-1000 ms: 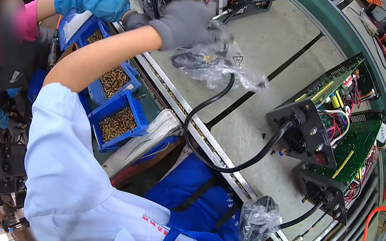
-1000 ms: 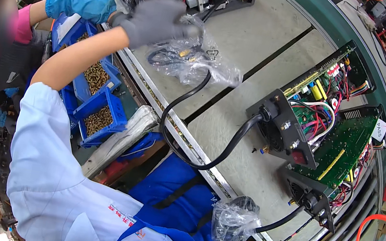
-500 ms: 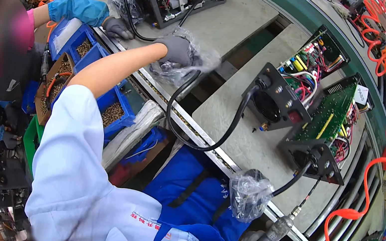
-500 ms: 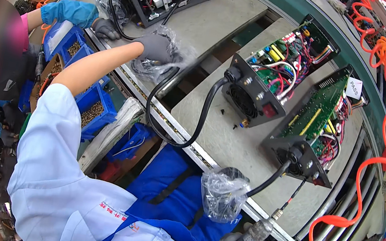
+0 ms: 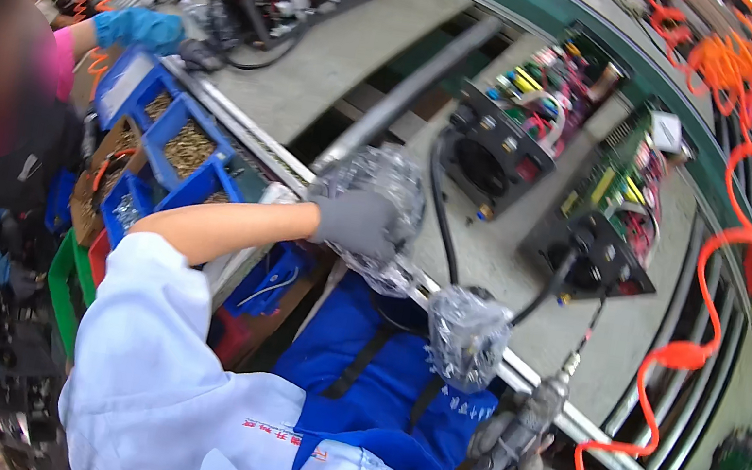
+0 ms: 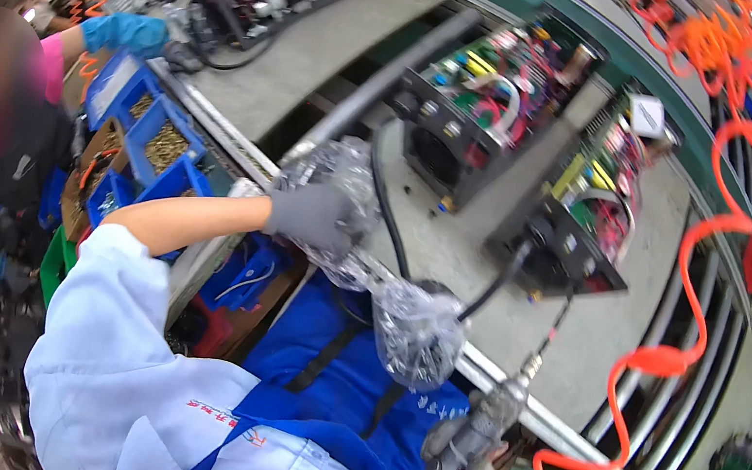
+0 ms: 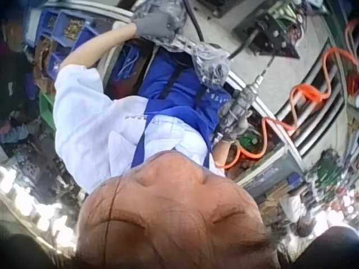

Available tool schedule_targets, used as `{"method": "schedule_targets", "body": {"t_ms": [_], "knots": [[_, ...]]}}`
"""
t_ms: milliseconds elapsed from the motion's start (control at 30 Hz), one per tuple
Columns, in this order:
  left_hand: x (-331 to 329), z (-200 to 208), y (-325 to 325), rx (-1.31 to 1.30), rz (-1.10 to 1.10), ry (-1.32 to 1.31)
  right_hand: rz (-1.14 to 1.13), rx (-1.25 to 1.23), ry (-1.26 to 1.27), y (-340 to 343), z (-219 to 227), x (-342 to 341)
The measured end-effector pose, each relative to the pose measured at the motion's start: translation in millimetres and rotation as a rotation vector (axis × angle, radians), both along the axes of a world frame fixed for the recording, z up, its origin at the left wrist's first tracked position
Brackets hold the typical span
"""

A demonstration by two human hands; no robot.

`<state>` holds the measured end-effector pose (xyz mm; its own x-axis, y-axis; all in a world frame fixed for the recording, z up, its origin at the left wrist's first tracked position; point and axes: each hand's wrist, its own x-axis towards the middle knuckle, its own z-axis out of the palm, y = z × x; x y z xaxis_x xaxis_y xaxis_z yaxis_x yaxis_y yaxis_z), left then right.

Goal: Assemble electronic power supply units by securing components with screws using an air screwdriver.

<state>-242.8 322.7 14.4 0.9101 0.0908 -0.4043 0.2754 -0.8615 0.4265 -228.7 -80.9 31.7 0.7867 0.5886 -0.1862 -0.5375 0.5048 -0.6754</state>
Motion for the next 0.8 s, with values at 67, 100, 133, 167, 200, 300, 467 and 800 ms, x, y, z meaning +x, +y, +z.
{"method": "schedule_targets", "body": {"t_ms": [67, 100, 133, 167, 200, 300, 467, 800], "knots": [[-3.2, 16.6, -6.1, 0.023, 0.13, 0.058, -0.019, -0.019, 0.037, 0.8, -6.1, -2.4], [-9.4, 18.6, -5.7, -0.047, 0.162, -0.022, -0.015, -0.003, 0.052, 1.8, -8.3, -3.5], [-12.9, 15.2, -4.0, 0.057, 0.209, 0.015, 0.019, -0.055, 0.0, 5.1, -4.4, -2.2], [-14.6, 11.2, -3.0, 0.031, 0.265, -0.034, 0.051, -0.106, -0.05, 10.3, -1.9, -1.0], [-16.7, 10.1, 0.5, -0.078, 0.299, -0.069, 0.029, -0.097, -0.088, 17.6, 1.2, -2.7], [-8.9, 24.9, 0.4, -0.561, 0.678, -0.118, 0.002, -0.119, -0.105, 28.6, 9.6, -3.6], [-8.4, 30.2, 29.2, -1.228, 0.797, -0.209, -0.078, -0.122, -0.028, 34.9, 20.6, -9.8], [-38.1, 33.5, 9.5, -1.427, 0.865, -0.425, -0.075, -0.006, 0.061, 40.7, 18.1, -6.0]]}}
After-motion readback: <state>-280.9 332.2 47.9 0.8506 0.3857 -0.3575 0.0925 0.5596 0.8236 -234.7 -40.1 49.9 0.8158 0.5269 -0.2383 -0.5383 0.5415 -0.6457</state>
